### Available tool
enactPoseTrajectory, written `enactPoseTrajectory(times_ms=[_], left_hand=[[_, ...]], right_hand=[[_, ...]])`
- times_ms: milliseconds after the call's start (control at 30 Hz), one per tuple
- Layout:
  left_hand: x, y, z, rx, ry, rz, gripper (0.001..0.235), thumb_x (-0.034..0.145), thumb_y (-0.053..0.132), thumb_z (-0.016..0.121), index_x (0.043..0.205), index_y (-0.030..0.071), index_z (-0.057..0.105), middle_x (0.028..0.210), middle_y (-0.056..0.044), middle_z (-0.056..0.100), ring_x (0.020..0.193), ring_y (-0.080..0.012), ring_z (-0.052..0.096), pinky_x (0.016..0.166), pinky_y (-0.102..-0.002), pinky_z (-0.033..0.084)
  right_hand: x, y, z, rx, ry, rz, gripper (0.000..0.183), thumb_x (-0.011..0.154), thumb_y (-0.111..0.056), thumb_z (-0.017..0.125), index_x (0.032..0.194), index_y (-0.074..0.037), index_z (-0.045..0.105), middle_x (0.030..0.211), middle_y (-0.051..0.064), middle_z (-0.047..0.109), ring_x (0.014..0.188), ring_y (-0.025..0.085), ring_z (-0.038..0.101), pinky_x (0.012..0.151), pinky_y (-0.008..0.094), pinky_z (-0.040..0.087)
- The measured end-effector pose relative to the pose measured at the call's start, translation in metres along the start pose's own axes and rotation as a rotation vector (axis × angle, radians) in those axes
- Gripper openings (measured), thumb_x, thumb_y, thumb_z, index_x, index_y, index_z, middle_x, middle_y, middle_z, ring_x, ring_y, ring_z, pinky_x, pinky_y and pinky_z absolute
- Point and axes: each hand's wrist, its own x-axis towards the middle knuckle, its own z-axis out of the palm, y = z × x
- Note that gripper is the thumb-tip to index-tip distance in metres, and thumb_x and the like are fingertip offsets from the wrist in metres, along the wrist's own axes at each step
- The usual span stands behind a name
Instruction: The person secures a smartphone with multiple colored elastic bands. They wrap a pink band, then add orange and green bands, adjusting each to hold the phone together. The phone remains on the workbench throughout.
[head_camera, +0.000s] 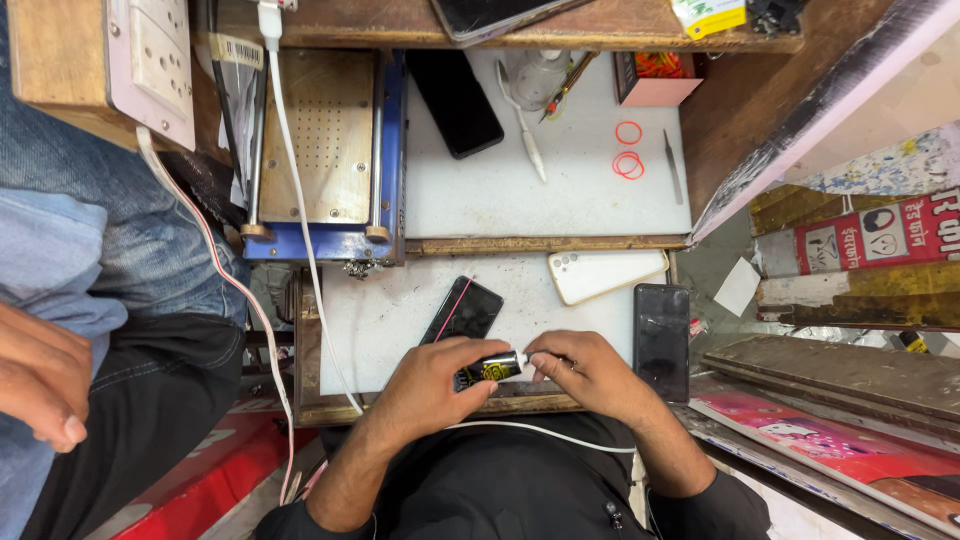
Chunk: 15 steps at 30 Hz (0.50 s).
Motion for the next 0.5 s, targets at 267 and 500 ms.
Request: enactPoseTrajectory(times_ms=[267,500], left_hand=[[-0.008,-0.011,0.003,0.015,0.397,0.039,0.061,0.088,0.026,0.077,0.142,0.007,0.054,0.137,-0.020,0.060,0.122,-0.0332,0.060,0.099,-0.046,0.051],[-0.015,-0.057,0.009,0.401,0.401,-0.157,0.055,0.090,0.028,0.076,0.138,0.007,0.057,0.135,-0.019,0.061,0.121,-0.0371,0.057,0.100,-0.048,0.049]], right_hand=[[0.016,0.052,-0.004,0.753,0.302,0.194,0.042,0.108,-0.028,0.044,0.080,-0.002,0.060,0.081,0.015,0.075,0.065,0.020,0.071,0.048,0.029,0.051],[0.098,0.065,-0.072,0.606,0.449,0.208,0.037,0.108,-0.035,0.045,0.103,-0.004,0.065,0.094,0.010,0.075,0.062,0.018,0.062,0.046,0.028,0.042]])
